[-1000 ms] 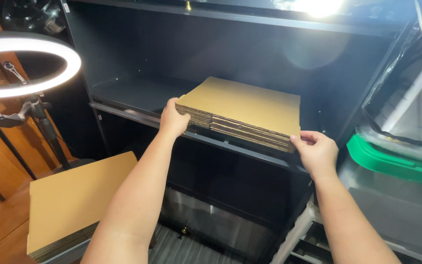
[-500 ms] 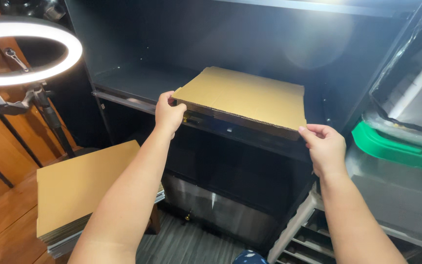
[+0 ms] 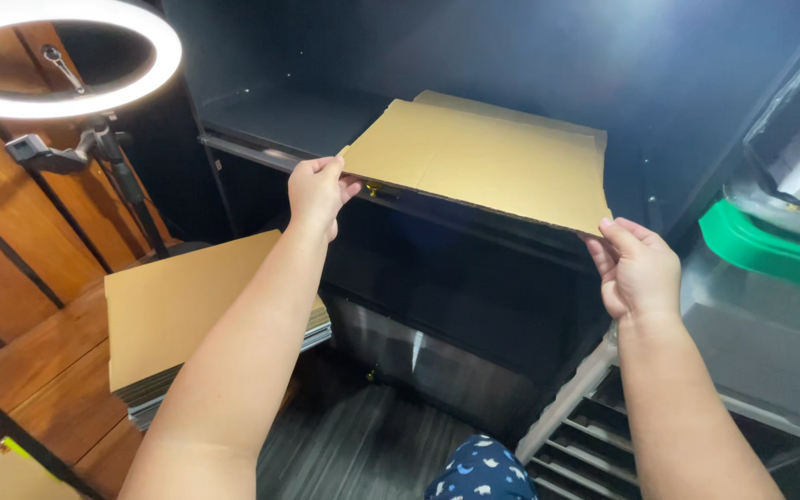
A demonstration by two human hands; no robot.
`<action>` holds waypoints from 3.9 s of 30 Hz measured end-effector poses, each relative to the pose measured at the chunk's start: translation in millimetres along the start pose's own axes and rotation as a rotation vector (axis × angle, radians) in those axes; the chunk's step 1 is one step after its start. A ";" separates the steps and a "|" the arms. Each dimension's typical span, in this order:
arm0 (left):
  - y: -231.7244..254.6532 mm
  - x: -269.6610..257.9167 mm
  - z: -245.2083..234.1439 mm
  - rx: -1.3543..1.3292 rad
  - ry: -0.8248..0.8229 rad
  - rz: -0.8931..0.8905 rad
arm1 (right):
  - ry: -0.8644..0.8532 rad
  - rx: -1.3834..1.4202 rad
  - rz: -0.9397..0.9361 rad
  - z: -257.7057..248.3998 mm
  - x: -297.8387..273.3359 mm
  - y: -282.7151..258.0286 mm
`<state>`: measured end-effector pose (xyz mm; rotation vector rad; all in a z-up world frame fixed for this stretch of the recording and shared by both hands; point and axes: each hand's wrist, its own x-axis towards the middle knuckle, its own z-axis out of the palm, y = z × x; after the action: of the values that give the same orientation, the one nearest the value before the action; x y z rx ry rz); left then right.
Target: The person repeatedly picks up stacks of flat cardboard sheets from a wooden stool and places them onto a black metal shelf. The action is repeated multiple times, moving the cardboard from the stool to the shelf.
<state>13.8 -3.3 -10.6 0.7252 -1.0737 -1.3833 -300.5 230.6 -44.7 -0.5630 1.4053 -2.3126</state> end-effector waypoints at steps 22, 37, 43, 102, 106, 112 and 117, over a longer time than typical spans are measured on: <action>25.2 -41.8 -82.8 -0.258 0.251 -0.169 | -0.101 0.063 0.093 45.9 -65.3 5.8; 39.1 -92.1 -251.3 -0.285 0.369 -0.034 | -0.326 0.153 0.214 148.5 -125.8 54.1; 43.1 -111.5 -309.5 -0.313 0.466 -0.014 | -0.385 0.155 0.260 185.8 -161.0 62.9; -103.7 -151.1 -405.8 -0.152 0.720 -0.145 | -0.468 -0.069 0.644 199.9 -137.3 322.2; -107.0 -150.4 -408.3 -0.172 0.713 -0.152 | -0.468 -0.077 0.629 196.1 -144.1 316.3; -111.9 -151.0 -411.2 -0.183 0.719 -0.148 | -0.459 -0.082 0.588 196.4 -144.2 323.0; -113.0 -149.8 -412.1 -0.204 0.728 -0.132 | -0.458 -0.072 0.582 196.4 -144.3 323.8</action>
<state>359.8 56.1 -296.5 1.0486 -0.3128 -1.1651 -41.4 18.0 -272.5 -0.5646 1.2240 -1.5630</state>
